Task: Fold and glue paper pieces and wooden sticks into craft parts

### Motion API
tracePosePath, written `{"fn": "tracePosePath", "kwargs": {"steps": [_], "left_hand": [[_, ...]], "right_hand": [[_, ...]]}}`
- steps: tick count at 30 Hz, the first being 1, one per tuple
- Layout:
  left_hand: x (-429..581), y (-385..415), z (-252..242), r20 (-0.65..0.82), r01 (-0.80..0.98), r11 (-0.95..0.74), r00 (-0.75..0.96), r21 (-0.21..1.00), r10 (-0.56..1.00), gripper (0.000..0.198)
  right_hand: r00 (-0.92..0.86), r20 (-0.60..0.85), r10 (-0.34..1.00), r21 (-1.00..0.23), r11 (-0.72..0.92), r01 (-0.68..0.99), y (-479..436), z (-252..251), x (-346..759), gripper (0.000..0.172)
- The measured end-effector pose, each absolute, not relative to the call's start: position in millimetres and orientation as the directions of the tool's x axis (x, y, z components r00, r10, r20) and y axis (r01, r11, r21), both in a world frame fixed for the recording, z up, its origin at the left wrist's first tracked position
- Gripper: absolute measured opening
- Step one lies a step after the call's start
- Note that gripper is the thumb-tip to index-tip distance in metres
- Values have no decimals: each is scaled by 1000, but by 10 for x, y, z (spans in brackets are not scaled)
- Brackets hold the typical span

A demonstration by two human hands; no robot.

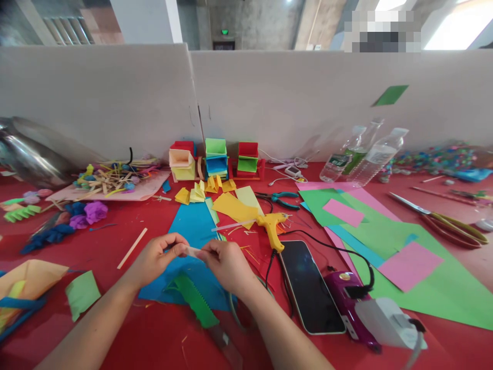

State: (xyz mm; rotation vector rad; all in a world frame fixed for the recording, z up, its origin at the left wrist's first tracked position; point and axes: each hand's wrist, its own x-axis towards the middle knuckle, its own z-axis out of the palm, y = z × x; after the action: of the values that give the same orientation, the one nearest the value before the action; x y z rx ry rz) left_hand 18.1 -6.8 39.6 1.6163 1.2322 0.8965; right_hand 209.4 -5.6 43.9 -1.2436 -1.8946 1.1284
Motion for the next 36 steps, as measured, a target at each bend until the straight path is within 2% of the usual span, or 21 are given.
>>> {"fn": "tracePosePath", "kwargs": {"steps": [3, 5, 14, 19, 24, 27, 31, 36], "left_hand": [[212, -89, 350, -27, 140, -4, 225, 990, 974, 24], [227, -102, 306, -40, 23, 36, 218, 999, 975, 26], [256, -85, 270, -116, -262, 161, 181, 952, 977, 17], [226, -136, 287, 13, -428, 157, 368, 890, 930, 33], [320, -163, 258, 134, -477, 52, 346, 877, 929, 12], [411, -166, 254, 127, -498, 25, 270, 867, 955, 12], [470, -165, 240, 5, -475, 35, 81, 879, 997, 11], [480, -165, 218, -6, -377, 1, -12, 926, 1000, 15]], "right_hand": [[-396, -103, 912, -964, 7, 267, -46, 421, 2102, 29], [-421, -142, 896, -979, -66, 191, -46, 412, 2100, 31], [-452, -146, 880, -984, -83, 155, -54, 443, 2069, 31], [-560, -184, 808, -961, -267, -71, -50, 388, 2107, 30], [-662, -237, 711, -880, -446, -164, -95, 358, 2061, 32], [-637, -220, 738, -905, -399, -150, -116, 379, 2015, 34], [-553, -121, 824, -982, -180, -52, -127, 399, 1974, 37], [-549, -67, 833, -996, -28, 79, -153, 380, 1934, 31]]}}
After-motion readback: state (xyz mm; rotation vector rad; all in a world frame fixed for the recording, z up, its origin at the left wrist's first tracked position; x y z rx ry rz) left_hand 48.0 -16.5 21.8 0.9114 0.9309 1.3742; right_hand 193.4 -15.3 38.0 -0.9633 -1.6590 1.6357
